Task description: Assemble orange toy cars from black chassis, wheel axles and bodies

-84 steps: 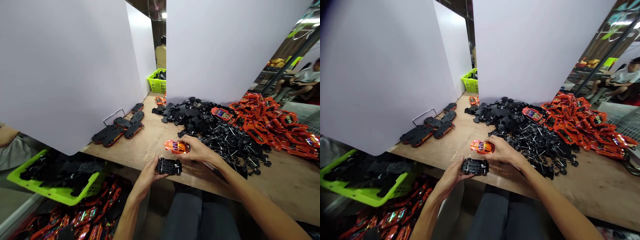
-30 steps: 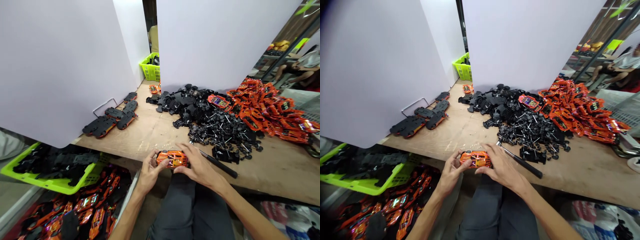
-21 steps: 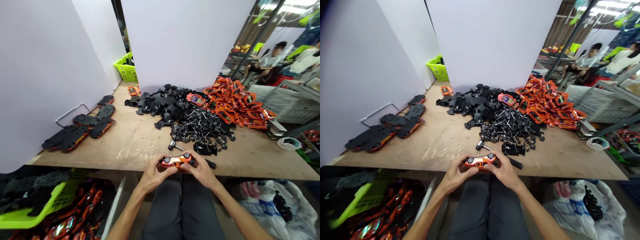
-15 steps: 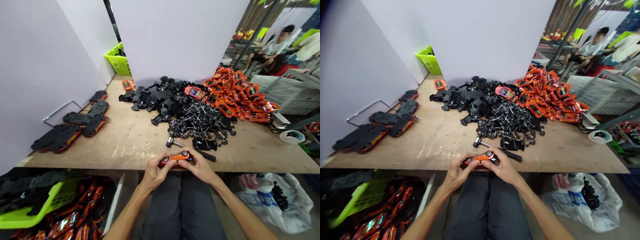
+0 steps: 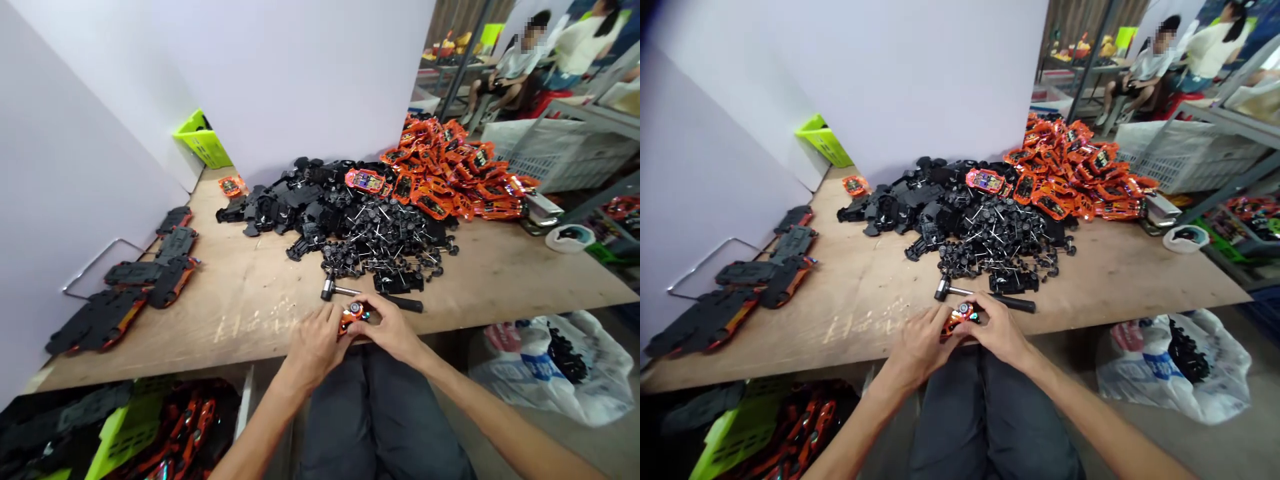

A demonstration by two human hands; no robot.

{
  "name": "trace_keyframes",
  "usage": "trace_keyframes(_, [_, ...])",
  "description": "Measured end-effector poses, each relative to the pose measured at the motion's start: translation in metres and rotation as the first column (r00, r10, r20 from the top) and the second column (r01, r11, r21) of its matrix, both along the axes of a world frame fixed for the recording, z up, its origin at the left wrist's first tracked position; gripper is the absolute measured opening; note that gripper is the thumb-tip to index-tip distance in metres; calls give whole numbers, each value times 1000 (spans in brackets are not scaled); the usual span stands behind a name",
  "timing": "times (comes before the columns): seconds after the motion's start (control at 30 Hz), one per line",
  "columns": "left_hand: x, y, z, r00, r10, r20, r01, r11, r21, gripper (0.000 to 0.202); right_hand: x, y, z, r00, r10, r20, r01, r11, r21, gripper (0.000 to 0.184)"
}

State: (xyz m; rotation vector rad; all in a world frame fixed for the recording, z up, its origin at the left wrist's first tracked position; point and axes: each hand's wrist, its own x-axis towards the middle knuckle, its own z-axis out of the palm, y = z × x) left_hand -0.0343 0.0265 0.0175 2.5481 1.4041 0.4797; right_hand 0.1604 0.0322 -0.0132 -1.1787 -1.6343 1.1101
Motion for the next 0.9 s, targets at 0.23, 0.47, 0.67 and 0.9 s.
trace_keyframes(0.23, [-1,-10,-21,967,126,220,-131,991,10,17,-9,-17,4,981,-191,-17,191,969,155,19])
trace_keyframes(0.47, [6,-28,-1,259,579,773,-75,810,-582,43,-17,-30,11,984,-144,-101,158,976,150,71])
trace_keyframes(0.67, [2,-26,-7,42,615,787,106,781,-616,49,-28,-20,10,996,-90,12,82,951,297,24])
trace_keyframes(0.9, [-19,-14,-10,557,459,692,-39,847,-531,25,-9,-4,19,978,69,195,-119,959,257,27])
